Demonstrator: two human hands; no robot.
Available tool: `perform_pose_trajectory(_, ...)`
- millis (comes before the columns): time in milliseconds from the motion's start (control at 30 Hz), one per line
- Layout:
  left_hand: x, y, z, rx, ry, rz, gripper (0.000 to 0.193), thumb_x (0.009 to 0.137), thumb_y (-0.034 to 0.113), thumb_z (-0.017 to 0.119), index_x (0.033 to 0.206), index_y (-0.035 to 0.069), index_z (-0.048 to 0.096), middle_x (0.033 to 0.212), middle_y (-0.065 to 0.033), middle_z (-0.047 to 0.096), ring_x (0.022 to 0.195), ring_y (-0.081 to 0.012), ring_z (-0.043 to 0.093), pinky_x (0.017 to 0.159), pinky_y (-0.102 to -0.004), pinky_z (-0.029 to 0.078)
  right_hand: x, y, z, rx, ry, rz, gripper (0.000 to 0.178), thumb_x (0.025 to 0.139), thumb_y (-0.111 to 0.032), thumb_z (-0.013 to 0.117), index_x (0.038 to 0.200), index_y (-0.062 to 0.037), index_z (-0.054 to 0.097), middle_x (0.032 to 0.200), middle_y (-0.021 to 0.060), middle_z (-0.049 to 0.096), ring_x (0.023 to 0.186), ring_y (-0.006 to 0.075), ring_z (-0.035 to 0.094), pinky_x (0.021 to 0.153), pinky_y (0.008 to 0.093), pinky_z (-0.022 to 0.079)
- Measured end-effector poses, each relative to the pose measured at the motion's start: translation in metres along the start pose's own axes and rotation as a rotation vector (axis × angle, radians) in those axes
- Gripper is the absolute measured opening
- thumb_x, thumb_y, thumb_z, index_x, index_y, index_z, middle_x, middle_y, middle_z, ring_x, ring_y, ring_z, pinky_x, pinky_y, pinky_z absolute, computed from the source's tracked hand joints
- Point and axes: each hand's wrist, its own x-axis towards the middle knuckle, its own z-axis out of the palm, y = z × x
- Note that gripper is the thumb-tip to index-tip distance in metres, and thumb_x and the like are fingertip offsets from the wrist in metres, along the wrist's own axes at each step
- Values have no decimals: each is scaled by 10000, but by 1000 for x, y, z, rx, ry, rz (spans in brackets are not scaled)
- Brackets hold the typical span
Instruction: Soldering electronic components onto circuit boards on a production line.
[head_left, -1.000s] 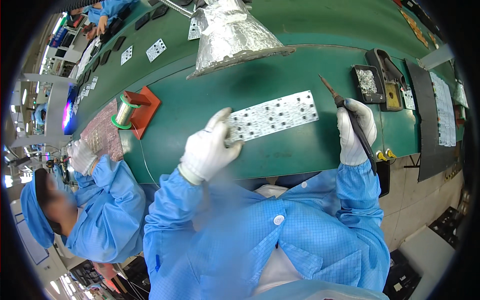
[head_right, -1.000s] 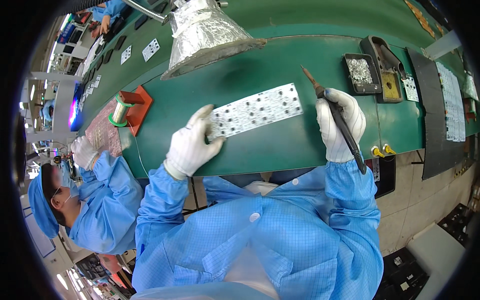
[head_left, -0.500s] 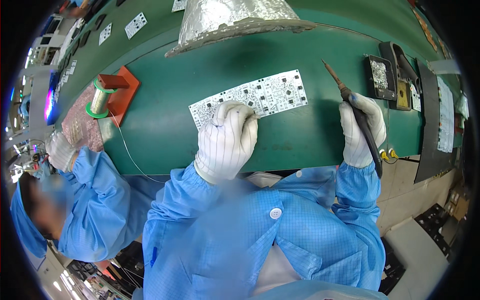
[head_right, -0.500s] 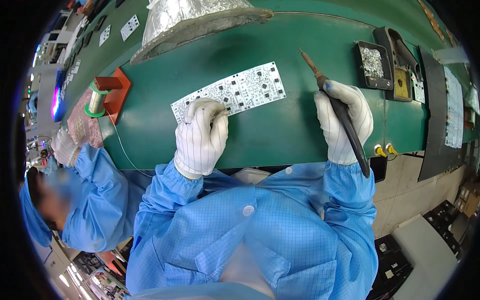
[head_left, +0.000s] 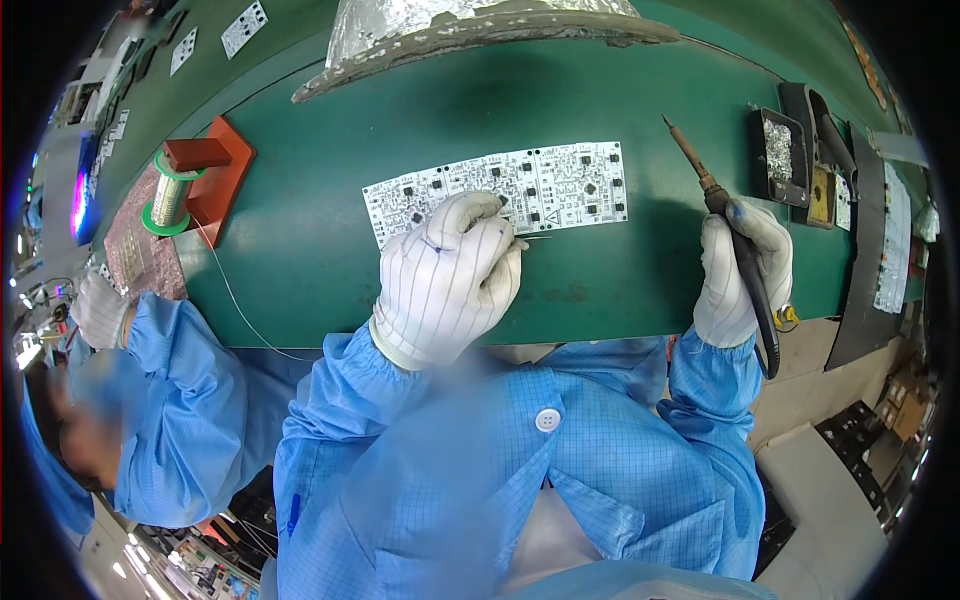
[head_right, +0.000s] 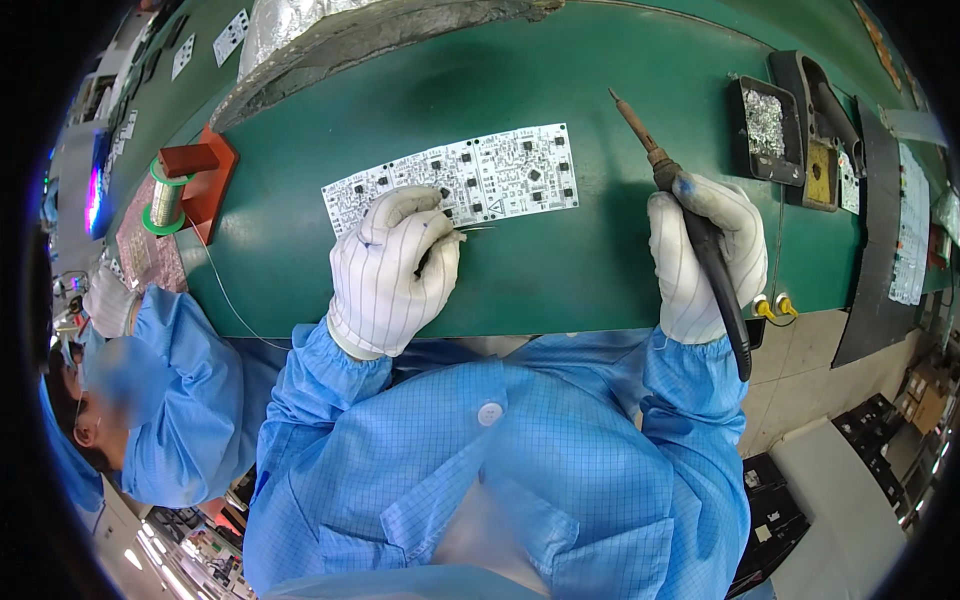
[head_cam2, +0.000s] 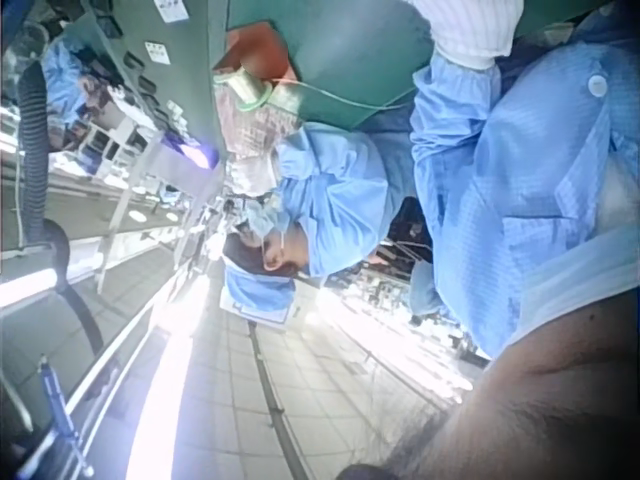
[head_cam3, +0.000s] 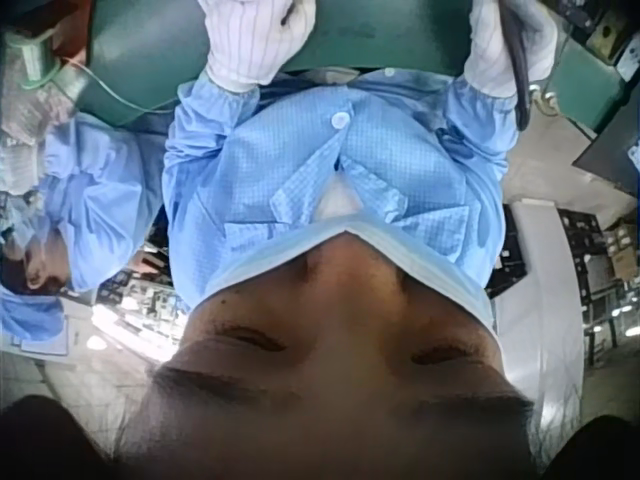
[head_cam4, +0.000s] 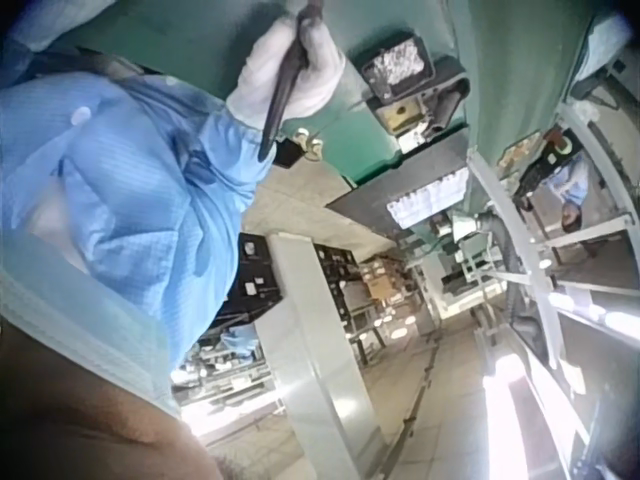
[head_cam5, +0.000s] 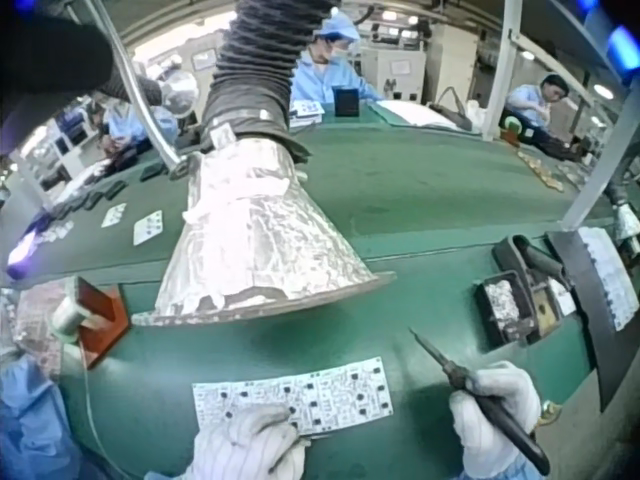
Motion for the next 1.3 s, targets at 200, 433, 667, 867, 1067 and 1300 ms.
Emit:
perform_pose_trajectory(200,0,-2,-2,-17,-3,13,194,675,97,737,831,97,623,958,-47,637,750,-204,658,564,-300,515,-2,-4,-2,-16,-17,39,196,819,29,662,986,-30,578,934,132,624,730,114,585,662,242,491)
perform_pose_trajectory(433,0,-2,-2,-20,-25,2,188,685,97,739,829,99,617,952,-46,635,755,-208,658,569,-301,518,-3,-5,-1,0,-2,42,202,808,30,663,984,-27,582,935,135,624,732,126,594,670,248,497)
perform_pose_trajectory(667,-1,-1,0,-36,-10,-14,181,686,79,731,819,83,608,942,-53,639,746,-212,657,572,-312,523,-2,-1,-1,-10,-13,-25,254,805,40,690,1014,-61,587,900,102,614,630,89,566,576,221,478)
perform_pose_trajectory(867,1,-2,-4,-61,29,-16,161,682,50,704,804,77,603,925,-62,641,713,-222,651,562,-313,518,-4,2,-3,-8,-17,16,210,809,37,647,997,-23,576,900,130,611,700,131,584,656,255,490)
perform_pose_trajectory(1067,2,-6,-11,-26,137,-136,157,659,-9,678,781,62,610,847,-93,648,679,-247,637,578,-338,521,-16,-1,-9,240,-176,-188,297,779,128,517,1023,-42,524,800,131,572,623,155,539,564,265,443)
perform_pose_trajectory(1300,-5,-32,-30,99,201,-229,83,696,5,645,760,48,613,827,-115,643,655,-272,616,601,-359,511,-25,0,-1,133,-313,-494,249,620,14,635,855,-17,559,604,93,543,465,217,488,469,329,389)
